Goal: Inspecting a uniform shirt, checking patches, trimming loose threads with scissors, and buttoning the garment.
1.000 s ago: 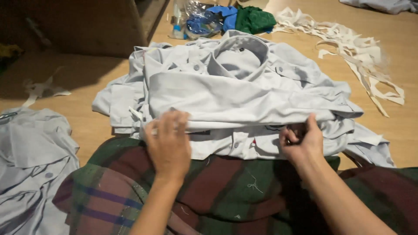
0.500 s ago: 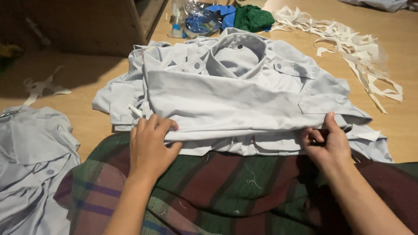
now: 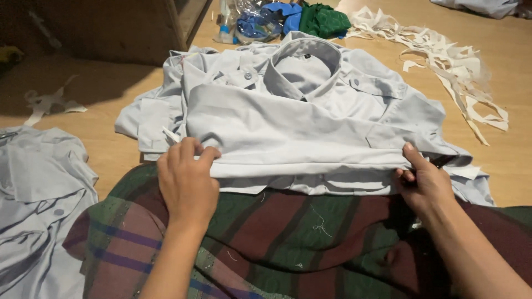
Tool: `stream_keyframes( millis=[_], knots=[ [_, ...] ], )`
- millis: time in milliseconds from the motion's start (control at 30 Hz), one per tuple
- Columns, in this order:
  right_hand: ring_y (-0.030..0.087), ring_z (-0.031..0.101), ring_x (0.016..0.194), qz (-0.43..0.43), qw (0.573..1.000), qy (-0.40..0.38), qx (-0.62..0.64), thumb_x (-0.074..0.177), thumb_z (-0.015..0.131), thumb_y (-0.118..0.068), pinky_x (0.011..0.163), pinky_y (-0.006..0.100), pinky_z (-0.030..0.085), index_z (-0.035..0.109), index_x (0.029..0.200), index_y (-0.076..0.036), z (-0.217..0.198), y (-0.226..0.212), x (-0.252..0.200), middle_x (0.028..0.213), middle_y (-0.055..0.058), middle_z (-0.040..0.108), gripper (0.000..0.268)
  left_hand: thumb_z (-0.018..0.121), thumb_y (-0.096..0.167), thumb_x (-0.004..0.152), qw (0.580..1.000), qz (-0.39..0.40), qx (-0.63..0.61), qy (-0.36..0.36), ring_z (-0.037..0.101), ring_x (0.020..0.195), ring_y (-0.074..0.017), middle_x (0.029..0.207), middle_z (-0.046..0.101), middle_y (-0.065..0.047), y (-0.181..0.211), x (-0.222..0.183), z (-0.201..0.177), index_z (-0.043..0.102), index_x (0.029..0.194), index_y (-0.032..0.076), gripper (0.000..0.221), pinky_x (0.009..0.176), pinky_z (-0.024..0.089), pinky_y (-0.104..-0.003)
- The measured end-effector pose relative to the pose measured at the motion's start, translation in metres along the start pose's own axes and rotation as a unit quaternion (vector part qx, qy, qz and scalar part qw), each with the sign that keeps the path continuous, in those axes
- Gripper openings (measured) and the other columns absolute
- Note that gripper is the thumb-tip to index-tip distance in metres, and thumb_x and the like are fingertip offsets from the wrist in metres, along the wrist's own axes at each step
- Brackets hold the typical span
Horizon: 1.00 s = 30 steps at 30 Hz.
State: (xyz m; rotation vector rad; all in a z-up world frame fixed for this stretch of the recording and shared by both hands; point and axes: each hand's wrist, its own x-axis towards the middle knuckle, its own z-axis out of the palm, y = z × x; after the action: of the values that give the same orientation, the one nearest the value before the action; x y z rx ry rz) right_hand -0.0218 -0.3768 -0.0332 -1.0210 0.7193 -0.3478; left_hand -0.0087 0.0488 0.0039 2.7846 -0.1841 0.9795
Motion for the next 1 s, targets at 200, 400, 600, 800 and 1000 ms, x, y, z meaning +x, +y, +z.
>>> stream_keyframes(
  millis=[200, 400, 600, 800, 1000],
  knots=[
    [0.003, 0.036, 0.048, -0.045, 0.998, 0.009, 0.051, 0.101, 0.072, -0.039, 0.051, 0.021, 0.047, 0.042, 0.120, -0.025, -0.005, -0.006, -0.009, 0.093, -0.003, 0.056, 0.039, 0.057, 0.057, 0.077, 0.978, -0.059, 0.036, -0.194, 0.039, 0.137, -0.0392, 0.140, 0.054, -0.025, 0.044, 0.032, -0.007, 0.082, 0.098, 0.004, 0.062, 0.117, 0.015, -0.062],
    [0.003, 0.034, 0.047, -0.033, 0.992, 0.119, 0.010, 0.101, 0.061, -0.020, 0.043, 0.020, 0.041, 0.055, 0.123, -0.030, -0.028, -0.002, 0.002, 0.074, -0.005, 0.053, 0.025, 0.071, 0.040, 0.082, 0.989, 0.077, -0.090, -0.093, 0.038, 0.145, -0.0369, 0.153, 0.048, -0.009, 0.061, 0.032, 0.055, 0.051, 0.149, 0.023, 0.072, 0.115, 0.026, -0.061],
    [0.008, 0.039, 0.050, -0.130, 0.974, 0.134, -0.128, 0.099, 0.078, -0.025, 0.041, 0.027, 0.039, 0.055, 0.100, -0.019, -0.046, -0.007, -0.002, 0.066, -0.004, 0.047, 0.025, 0.072, 0.072, 0.070, 0.956, 0.008, -0.061, -0.287, 0.011, 0.157, -0.0304, 0.169, 0.024, 0.002, 0.041, 0.034, 0.087, 0.030, 0.160, 0.027, 0.109, 0.121, 0.012, -0.060],
    [0.024, 0.056, 0.075, -0.390, 0.812, 0.033, -0.433, 0.088, 0.070, 0.005, 0.052, 0.033, 0.054, 0.070, 0.108, 0.009, -0.040, -0.019, -0.017, 0.104, 0.014, 0.057, 0.021, 0.057, 0.074, 0.080, 0.955, 0.034, -0.038, -0.291, -0.001, 0.157, -0.0307, 0.172, 0.011, 0.000, 0.044, 0.028, 0.091, 0.020, 0.163, 0.021, 0.105, 0.120, 0.003, -0.061],
    [0.034, 0.062, 0.081, -0.345, 0.733, -0.059, -0.584, 0.083, 0.071, -0.016, 0.073, 0.042, 0.048, 0.068, 0.111, 0.003, -0.040, -0.018, 0.005, 0.096, 0.018, 0.069, 0.034, 0.050, 0.076, 0.084, 0.957, 0.049, -0.027, -0.285, -0.003, 0.157, -0.0334, 0.172, 0.008, -0.002, 0.041, 0.025, 0.098, 0.016, 0.164, 0.019, 0.104, 0.119, 0.001, -0.062]
  ],
)
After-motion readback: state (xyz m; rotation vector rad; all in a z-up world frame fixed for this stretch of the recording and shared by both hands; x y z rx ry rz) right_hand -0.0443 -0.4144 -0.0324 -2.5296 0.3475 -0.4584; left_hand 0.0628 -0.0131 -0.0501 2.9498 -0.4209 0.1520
